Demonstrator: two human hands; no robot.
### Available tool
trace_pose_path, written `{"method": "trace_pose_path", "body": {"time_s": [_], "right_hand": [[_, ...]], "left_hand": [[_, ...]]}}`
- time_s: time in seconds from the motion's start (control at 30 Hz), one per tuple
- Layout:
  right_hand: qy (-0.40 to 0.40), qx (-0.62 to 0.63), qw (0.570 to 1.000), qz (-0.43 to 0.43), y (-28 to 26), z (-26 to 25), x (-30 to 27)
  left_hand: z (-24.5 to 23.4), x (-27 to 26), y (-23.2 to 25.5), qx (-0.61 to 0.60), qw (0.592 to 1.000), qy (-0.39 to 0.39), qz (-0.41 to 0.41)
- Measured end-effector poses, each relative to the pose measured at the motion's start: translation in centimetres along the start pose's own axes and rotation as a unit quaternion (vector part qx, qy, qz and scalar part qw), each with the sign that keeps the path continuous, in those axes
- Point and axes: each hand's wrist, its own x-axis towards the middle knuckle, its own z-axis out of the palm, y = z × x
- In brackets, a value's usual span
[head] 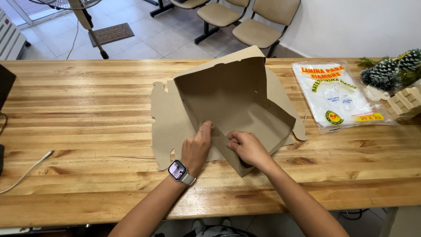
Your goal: Assembling cardboard boxes by folding pre-scored flaps and tucking them into slots, then placing a plastic liner inside.
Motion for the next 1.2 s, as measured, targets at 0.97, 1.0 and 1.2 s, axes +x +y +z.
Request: {"method": "trace_pose_path", "body": {"time_s": [0.97,1.0,1.2], "right_hand": [[0.094,-0.048,0.993,-0.06,1.2,1.1,0.6],[0.115,-0.043,0.99,-0.072,1.2,1.1,0.3],[0.125,-0.036,0.987,-0.092,1.5,1.3,0.0]], "left_hand": [[-1.9,1.8,-1.6,0.013,0.969,0.02,0.247],[-2.3,1.7,-1.5,0.004,0.971,0.005,0.238],[-2.9,-1.2,-1.8,-0.059,0.985,-0.023,0.157]]}}
